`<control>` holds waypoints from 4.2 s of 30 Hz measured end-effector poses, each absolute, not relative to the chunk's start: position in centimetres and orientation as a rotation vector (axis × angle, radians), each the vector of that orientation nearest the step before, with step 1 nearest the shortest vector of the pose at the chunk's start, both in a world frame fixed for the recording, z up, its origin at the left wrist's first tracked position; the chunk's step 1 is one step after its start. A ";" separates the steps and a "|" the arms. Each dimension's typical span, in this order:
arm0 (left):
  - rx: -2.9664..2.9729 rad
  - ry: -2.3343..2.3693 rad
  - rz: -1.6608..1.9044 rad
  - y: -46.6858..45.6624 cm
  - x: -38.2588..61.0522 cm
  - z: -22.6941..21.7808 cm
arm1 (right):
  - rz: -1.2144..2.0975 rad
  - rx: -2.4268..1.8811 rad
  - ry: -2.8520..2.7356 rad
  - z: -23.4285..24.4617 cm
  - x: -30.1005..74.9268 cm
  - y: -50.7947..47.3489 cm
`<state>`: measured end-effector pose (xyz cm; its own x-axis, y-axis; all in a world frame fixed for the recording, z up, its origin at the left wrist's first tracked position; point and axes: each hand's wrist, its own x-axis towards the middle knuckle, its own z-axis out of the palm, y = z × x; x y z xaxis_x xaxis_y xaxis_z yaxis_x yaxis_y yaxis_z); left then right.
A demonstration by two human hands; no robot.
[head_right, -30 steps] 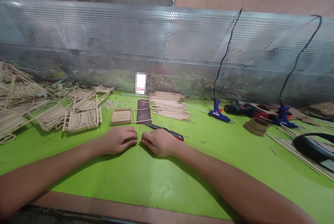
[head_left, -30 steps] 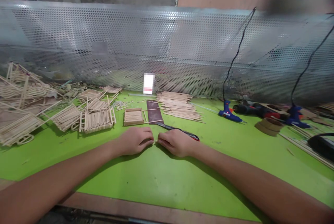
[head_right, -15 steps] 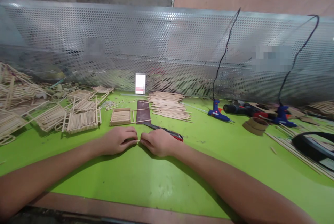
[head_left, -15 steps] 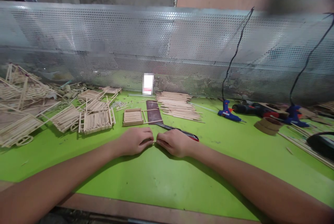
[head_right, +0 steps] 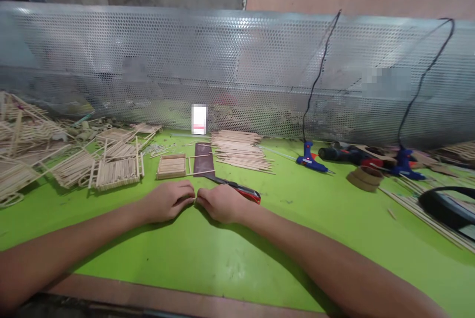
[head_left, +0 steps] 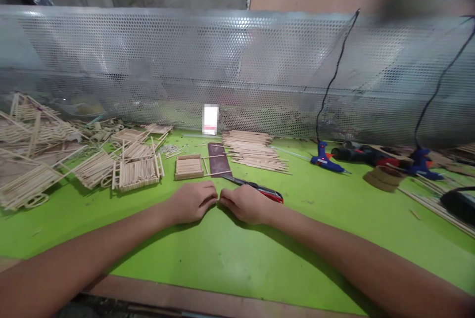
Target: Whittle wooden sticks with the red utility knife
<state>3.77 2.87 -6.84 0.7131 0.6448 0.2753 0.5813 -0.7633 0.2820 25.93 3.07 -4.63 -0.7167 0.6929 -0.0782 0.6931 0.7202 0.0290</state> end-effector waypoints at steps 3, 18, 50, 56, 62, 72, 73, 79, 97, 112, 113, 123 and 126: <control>2.813 1.008 0.476 3.6 2.6 -5.6 | -0.021 1.175 2.882 -5.1 26.6 3.2; 2.738 1.642 0.289 8.7 -10.5 1.7 | -0.245 1.131 2.978 -5.4 28.0 3.8; 2.907 0.764 0.310 4.3 -0.3 -4.5 | 0.182 1.634 2.605 -2.9 29.1 5.2; 2.944 0.796 0.478 4.4 -0.5 -4.1 | -0.222 1.469 2.741 -2.2 28.8 4.0; 2.935 0.781 0.431 4.2 -0.2 -4.2 | -0.228 0.948 2.924 -2.4 28.2 2.3; 2.905 0.615 0.392 3.0 1.2 -4.7 | 0.164 0.791 2.930 -3.5 27.1 0.9; 2.894 0.611 0.354 2.8 1.3 -4.6 | 0.184 0.807 2.920 -3.6 26.9 0.8; 2.842 0.659 0.222 3.0 0.6 -4.6 | 0.253 0.878 2.887 -3.7 26.1 -0.1; 2.851 0.731 0.186 3.3 0.1 -4.7 | 0.197 0.916 2.885 -3.8 25.5 -0.5; 2.869 0.720 0.262 3.2 0.0 -4.9 | 0.195 0.915 2.854 -3.5 25.6 -0.4; 2.879 0.715 0.274 3.2 0.0 -4.9 | 0.195 0.918 2.852 -3.5 25.6 -0.5; 3.091 0.601 0.401 2.8 1.2 -5.2 | 0.249 0.838 2.937 -4.3 25.8 0.2; 3.140 0.579 0.416 2.6 1.6 -5.7 | 0.244 0.826 2.962 -4.6 26.1 0.4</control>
<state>1.57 2.58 -5.74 0.9021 0.3401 0.2654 0.3604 -0.9323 -0.0300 26.07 0.35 -4.57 -0.8552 0.5181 -0.0122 0.5091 0.8443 0.1672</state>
